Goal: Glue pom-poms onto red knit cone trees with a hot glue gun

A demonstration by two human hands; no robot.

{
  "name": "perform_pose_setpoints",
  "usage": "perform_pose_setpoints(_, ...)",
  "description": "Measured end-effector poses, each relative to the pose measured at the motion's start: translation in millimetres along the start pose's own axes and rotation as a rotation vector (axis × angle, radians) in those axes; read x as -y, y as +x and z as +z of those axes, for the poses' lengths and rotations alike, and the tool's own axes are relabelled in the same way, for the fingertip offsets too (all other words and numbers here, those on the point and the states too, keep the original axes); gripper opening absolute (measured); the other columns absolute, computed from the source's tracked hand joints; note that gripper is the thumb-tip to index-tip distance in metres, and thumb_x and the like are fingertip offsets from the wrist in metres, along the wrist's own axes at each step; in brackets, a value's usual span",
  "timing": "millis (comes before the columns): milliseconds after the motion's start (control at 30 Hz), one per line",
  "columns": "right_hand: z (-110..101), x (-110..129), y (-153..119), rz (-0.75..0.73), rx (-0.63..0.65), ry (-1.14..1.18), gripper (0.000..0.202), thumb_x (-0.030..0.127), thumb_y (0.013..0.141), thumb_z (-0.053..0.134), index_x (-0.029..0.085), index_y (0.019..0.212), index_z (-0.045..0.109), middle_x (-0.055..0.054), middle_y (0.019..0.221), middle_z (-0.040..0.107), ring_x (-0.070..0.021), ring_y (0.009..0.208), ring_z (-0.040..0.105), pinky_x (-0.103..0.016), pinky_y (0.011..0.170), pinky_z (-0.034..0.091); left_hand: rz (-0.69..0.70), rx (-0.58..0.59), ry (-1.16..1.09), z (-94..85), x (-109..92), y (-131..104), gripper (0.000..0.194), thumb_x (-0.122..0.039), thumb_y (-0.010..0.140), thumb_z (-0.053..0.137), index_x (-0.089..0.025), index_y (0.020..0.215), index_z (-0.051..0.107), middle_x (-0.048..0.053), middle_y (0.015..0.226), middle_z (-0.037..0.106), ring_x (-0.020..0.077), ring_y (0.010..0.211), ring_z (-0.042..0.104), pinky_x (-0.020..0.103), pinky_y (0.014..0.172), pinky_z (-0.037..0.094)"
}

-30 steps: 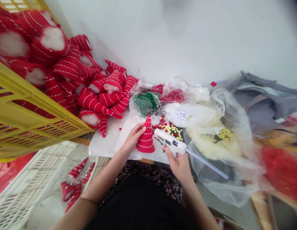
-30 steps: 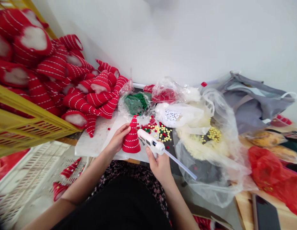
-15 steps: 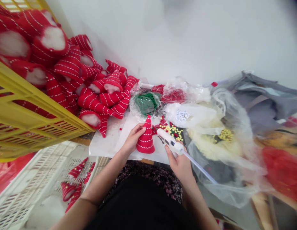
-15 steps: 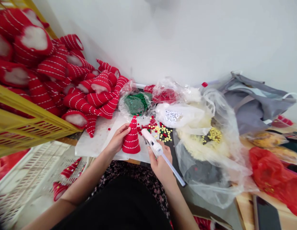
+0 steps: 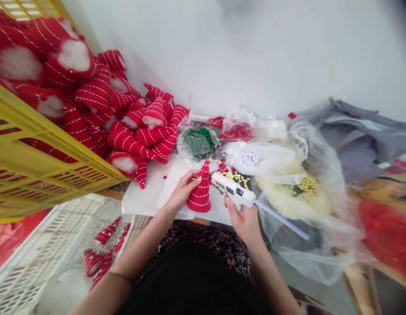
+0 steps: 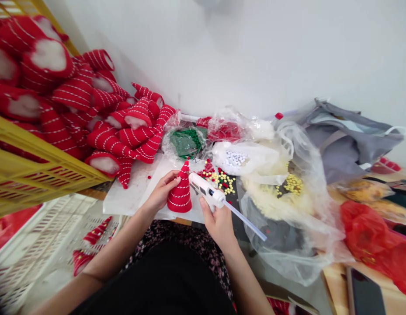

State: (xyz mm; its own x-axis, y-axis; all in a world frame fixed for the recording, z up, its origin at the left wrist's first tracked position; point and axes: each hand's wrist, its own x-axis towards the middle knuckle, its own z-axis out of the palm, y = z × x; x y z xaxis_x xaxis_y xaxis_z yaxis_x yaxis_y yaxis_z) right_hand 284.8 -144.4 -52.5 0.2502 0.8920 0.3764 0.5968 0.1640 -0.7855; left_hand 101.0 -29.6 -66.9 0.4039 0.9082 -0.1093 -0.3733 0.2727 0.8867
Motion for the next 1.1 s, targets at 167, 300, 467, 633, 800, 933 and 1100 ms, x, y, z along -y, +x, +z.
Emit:
perform_pose_setpoints(167, -5, -1, 0, -0.059, -0.018, -0.115, 0.036, 0.051, 0.1, 0.057, 0.019, 0.11, 0.071, -0.016, 0.105, 0.077, -0.031, 0.094, 0.075, -0.044, 0.085, 0.062, -0.006, -0.02, -0.038, 1.7, 1, 1, 0.036, -0.042, 0.075, 0.087, -0.021, 0.1, 0.074, 0.003, 0.091, 0.074, 0.0188, 0.08, 0.066, 0.029, 0.077, 0.05)
perform_pose_setpoints(300, -23, -13, -2, -0.015, 0.005, -0.232, 0.039, 0.054, 0.096, 0.06, 0.019, 0.106, 0.073, -0.016, 0.101, 0.079, -0.0319, 0.088, 0.075, -0.046, 0.084, 0.061, -0.027, -0.085, -0.124, -3.1, 0, 2, 0.037, -0.039, 0.071, 0.089, -0.019, 0.098, 0.073, 0.002, 0.089, 0.073, 0.017, 0.078, 0.066, 0.027, 0.076, 0.05)
perform_pose_setpoints(467, -39, -46, -11, 0.455, 0.344, 0.045, 0.054, 0.073, 0.087, 0.062, 0.021, 0.075, 0.068, -0.009, 0.064, 0.076, -0.0272, 0.056, 0.072, -0.034, 0.051, 0.055, -0.046, -0.191, -0.185, -18.6, -6, 6, 0.038, -0.038, 0.068, 0.091, -0.019, 0.093, 0.07, 0.0, 0.085, 0.072, 0.0151, 0.073, 0.066, 0.027, 0.072, 0.051)
perform_pose_setpoints(633, -39, -65, -12, 0.319, 0.304, -0.369, 0.06, 0.074, 0.087, 0.062, 0.025, 0.053, 0.053, -0.004, 0.051, 0.064, -0.0217, 0.049, 0.064, -0.028, 0.047, 0.04, -0.047, -0.281, -0.2, -27.5, -10, 9, 0.041, -0.037, 0.063, 0.093, -0.02, 0.091, 0.069, -0.001, 0.082, 0.072, 0.0161, 0.072, 0.067, 0.028, 0.072, 0.052)
perform_pose_setpoints(800, -35, -62, 35, 0.01, 0.154, -0.612, 0.034, 0.048, 0.099, 0.06, 0.022, 0.084, 0.076, -0.008, 0.084, 0.075, -0.0232, 0.072, 0.071, -0.03, 0.062, 0.047, -0.053, -0.254, -0.176, -24.1, -8, 11, 0.038, -0.038, 0.066, 0.091, -0.02, 0.09, 0.069, 0.0, 0.082, 0.073, 0.0169, 0.073, 0.068, 0.028, 0.072, 0.052)
perform_pose_setpoints(933, -3, -55, 88, -0.173, 0.399, -0.483, 0.019, 0.018, 0.097, 0.06, 0.02, 0.105, 0.077, -0.009, 0.107, 0.078, -0.0229, 0.093, 0.073, -0.032, 0.084, 0.053, -0.07, -0.235, -0.179, -17.8, -6, 11, 0.039, -0.038, 0.066, 0.091, -0.02, 0.091, 0.068, -0.001, 0.083, 0.073, 0.0157, 0.073, 0.068, 0.028, 0.073, 0.053)
perform_pose_setpoints(1100, 29, -57, 109, -0.086, 0.497, -0.569, 0.019, 0.007, 0.086, 0.066, 0.017, 0.098, 0.078, -0.013, 0.105, 0.079, -0.027, 0.094, 0.074, -0.033, 0.083, 0.054, -0.078, -0.215, -0.21, -14.1, -6, 8, 0.04, -0.036, 0.064, 0.092, -0.019, 0.093, 0.072, 0.0, 0.084, 0.073, 0.0152, 0.073, 0.067, 0.026, 0.071, 0.052)
